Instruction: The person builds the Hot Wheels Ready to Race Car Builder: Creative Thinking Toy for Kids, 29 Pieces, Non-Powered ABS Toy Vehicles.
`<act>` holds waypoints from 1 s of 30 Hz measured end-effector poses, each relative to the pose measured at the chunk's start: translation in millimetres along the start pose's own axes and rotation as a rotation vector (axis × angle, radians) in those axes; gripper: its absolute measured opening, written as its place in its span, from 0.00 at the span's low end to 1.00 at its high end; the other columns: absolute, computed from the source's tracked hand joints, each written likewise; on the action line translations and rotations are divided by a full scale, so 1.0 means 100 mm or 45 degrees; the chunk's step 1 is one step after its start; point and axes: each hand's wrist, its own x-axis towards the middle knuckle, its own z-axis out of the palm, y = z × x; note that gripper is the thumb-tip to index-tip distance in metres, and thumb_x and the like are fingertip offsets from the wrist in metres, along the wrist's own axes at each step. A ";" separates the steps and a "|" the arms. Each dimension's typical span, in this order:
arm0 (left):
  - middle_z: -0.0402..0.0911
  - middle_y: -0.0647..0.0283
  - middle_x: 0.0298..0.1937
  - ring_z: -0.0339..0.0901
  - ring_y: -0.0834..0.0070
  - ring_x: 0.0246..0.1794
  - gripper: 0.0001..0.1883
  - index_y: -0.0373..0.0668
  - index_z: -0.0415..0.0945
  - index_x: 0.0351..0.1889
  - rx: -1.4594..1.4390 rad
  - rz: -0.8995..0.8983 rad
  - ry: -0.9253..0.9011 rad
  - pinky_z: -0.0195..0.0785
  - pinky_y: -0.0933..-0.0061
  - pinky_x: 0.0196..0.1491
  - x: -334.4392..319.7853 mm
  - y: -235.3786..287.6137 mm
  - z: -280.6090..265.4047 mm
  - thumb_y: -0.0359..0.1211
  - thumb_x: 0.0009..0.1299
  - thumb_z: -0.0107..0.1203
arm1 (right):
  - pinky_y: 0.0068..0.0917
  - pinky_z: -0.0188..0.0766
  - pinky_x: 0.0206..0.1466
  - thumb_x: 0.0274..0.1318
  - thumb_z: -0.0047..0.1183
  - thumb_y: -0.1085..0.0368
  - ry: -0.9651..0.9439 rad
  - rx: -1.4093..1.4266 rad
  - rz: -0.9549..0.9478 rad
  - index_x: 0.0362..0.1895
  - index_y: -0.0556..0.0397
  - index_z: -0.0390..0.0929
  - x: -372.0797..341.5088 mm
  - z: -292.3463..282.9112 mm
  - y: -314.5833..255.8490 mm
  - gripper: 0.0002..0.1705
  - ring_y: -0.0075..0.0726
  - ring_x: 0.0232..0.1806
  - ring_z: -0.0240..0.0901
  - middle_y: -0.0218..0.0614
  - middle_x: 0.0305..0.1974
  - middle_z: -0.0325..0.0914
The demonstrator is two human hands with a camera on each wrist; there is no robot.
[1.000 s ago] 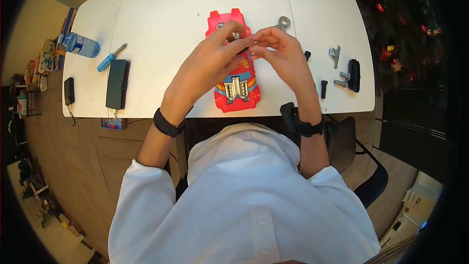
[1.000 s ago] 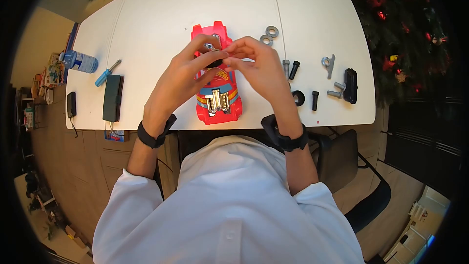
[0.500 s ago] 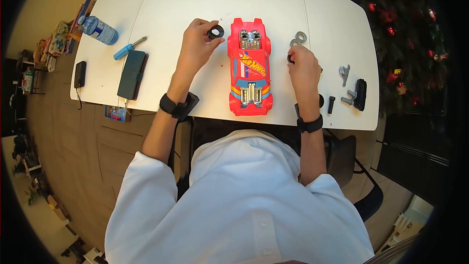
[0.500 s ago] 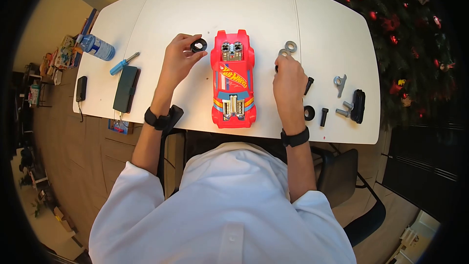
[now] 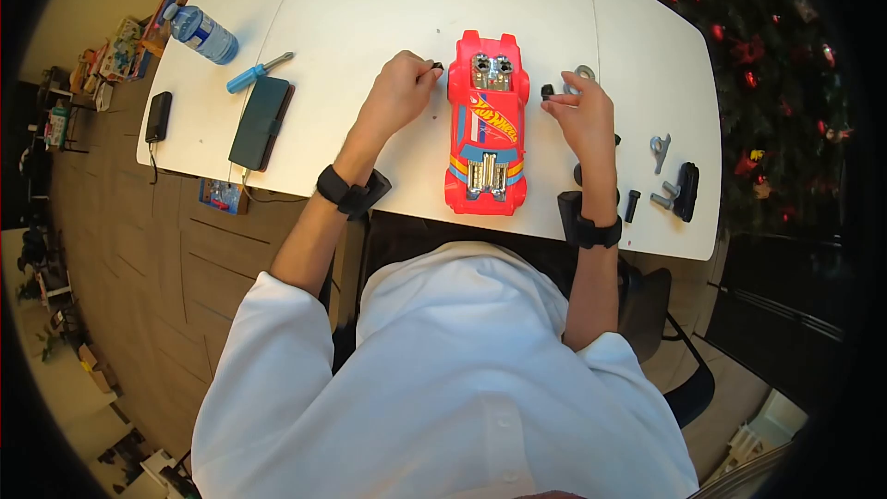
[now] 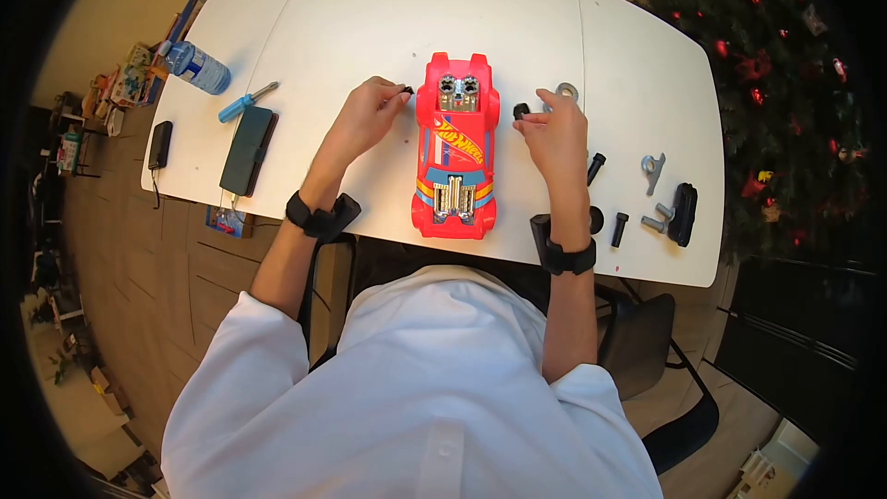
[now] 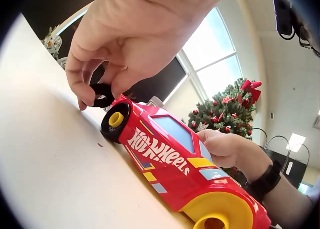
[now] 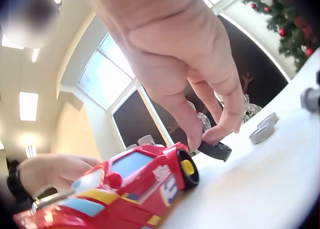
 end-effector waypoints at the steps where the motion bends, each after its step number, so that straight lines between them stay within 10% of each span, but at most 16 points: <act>1: 0.81 0.42 0.37 0.73 0.52 0.31 0.15 0.29 0.82 0.35 -0.060 0.056 0.062 0.70 0.60 0.40 0.01 -0.02 0.03 0.35 0.76 0.58 | 0.35 0.84 0.48 0.48 0.61 0.83 0.006 0.000 0.005 0.58 0.64 0.81 0.03 0.06 0.04 0.28 0.41 0.45 0.87 0.50 0.51 0.84; 7: 0.83 0.56 0.53 0.80 0.68 0.45 0.19 0.35 0.79 0.64 -0.080 -0.166 -0.273 0.73 0.68 0.50 0.03 0.13 -0.06 0.33 0.79 0.56 | 0.33 0.82 0.49 0.52 0.58 0.82 0.003 -0.004 -0.128 0.57 0.64 0.83 0.03 0.31 0.07 0.25 0.42 0.45 0.88 0.52 0.47 0.88; 30: 0.88 0.52 0.52 0.88 0.66 0.49 0.20 0.30 0.81 0.57 -0.382 -0.130 -0.293 0.82 0.67 0.49 0.07 0.14 -0.10 0.20 0.66 0.65 | 0.30 0.82 0.56 0.60 0.51 0.85 -0.350 0.710 0.221 0.59 0.61 0.80 0.08 0.05 0.09 0.23 0.37 0.55 0.82 0.40 0.52 0.84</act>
